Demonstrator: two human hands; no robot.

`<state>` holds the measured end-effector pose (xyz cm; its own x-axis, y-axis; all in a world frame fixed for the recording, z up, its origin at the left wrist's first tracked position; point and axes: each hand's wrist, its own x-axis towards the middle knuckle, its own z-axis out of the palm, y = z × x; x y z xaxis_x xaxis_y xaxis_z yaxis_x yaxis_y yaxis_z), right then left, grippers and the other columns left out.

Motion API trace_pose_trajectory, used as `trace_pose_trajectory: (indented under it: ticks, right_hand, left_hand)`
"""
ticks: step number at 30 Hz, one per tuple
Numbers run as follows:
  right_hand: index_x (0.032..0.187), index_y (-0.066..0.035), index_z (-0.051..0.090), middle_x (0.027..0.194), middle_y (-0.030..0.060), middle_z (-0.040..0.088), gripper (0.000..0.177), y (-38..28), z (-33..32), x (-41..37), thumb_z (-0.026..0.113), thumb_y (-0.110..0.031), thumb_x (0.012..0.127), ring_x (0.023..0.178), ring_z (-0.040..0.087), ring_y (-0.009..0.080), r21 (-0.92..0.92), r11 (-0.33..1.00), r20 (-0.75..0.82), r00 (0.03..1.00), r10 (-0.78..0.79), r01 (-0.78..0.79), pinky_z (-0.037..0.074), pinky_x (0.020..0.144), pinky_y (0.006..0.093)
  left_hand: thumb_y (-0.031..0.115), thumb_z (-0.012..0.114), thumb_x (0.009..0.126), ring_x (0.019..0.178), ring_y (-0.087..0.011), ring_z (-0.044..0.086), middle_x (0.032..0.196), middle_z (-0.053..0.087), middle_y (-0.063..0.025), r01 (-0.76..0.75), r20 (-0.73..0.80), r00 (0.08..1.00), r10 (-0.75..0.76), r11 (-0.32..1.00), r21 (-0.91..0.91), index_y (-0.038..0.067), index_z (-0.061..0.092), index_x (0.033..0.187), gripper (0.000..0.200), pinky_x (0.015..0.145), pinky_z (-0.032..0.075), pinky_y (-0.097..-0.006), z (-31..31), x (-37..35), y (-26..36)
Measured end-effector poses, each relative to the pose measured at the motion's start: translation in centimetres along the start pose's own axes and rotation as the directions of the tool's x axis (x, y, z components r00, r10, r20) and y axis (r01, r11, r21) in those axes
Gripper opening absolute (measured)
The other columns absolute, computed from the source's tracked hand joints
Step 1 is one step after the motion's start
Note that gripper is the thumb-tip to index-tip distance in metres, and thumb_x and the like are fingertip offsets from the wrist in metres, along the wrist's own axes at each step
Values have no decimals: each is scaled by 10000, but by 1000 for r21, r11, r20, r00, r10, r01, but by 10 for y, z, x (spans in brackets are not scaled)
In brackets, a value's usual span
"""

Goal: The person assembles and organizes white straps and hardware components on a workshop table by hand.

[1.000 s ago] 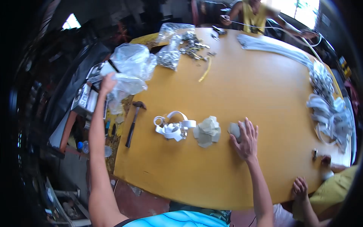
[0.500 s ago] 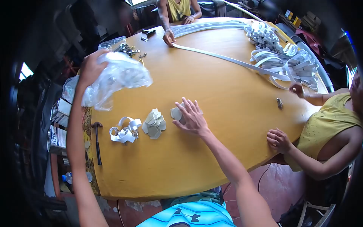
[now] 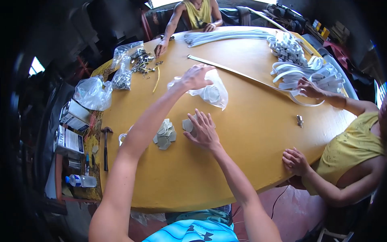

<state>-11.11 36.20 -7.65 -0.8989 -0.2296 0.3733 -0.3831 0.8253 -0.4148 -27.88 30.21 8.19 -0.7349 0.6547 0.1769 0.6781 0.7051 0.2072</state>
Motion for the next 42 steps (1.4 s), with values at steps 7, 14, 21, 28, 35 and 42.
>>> trace_pose_trajectory:
  ticks: [7,14,21,28,35,42]
  right_hand:
    - [1457,-139,399,1531,202,304,749,-1,-1,3,607,-538,858,1411,299,369,2,999,16,999,39,-39,166,1184,515]
    - [1453,-127,401,1527,197,316,751,-8,-4,6,623,-518,850,1411,295,356,-76,996,73,996,54,-48,151,1190,499]
    - [1443,-105,404,1505,197,350,723,-12,-3,7,640,-450,853,1403,307,348,-87,996,63,998,16,-11,167,1182,503]
    - [1411,-74,431,1473,202,396,673,-10,-3,7,642,-406,865,1384,344,347,-36,999,40,999,26,-25,180,1182,504]
    - [1414,-89,428,1499,165,370,674,-12,-3,9,644,-409,861,1404,310,334,-60,993,61,993,101,-97,173,1196,486]
    - [1419,-105,427,1508,156,358,678,-14,-5,11,649,-416,859,1404,307,338,-87,991,88,990,107,-100,169,1194,494]
  left_hand:
    - [411,693,860,1266,-348,462,1393,493,-161,-239,-480,848,225,971,33,142,569,1319,547,1056,377,-485,-28,-41,-22]
    - [505,784,747,1351,-409,369,1476,370,-192,-87,-395,917,59,995,-52,130,413,1439,870,1109,333,-502,-27,-110,-133]
    - [608,850,549,1412,-480,220,1577,97,-246,-129,-112,988,106,964,-232,317,-32,1549,1365,1086,267,-663,105,-27,-86]
    - [269,495,882,869,-299,693,895,702,-146,57,-408,897,-173,958,-280,166,656,940,200,728,540,-441,102,17,-69]
    - [6,631,808,874,-235,688,1056,671,-118,4,-601,771,-210,946,-325,75,600,1190,390,765,550,-366,-131,-90,-234]
    - [80,586,836,993,-365,679,1161,646,-241,323,-799,596,75,889,324,50,493,1342,515,800,539,-447,-291,-202,-421]
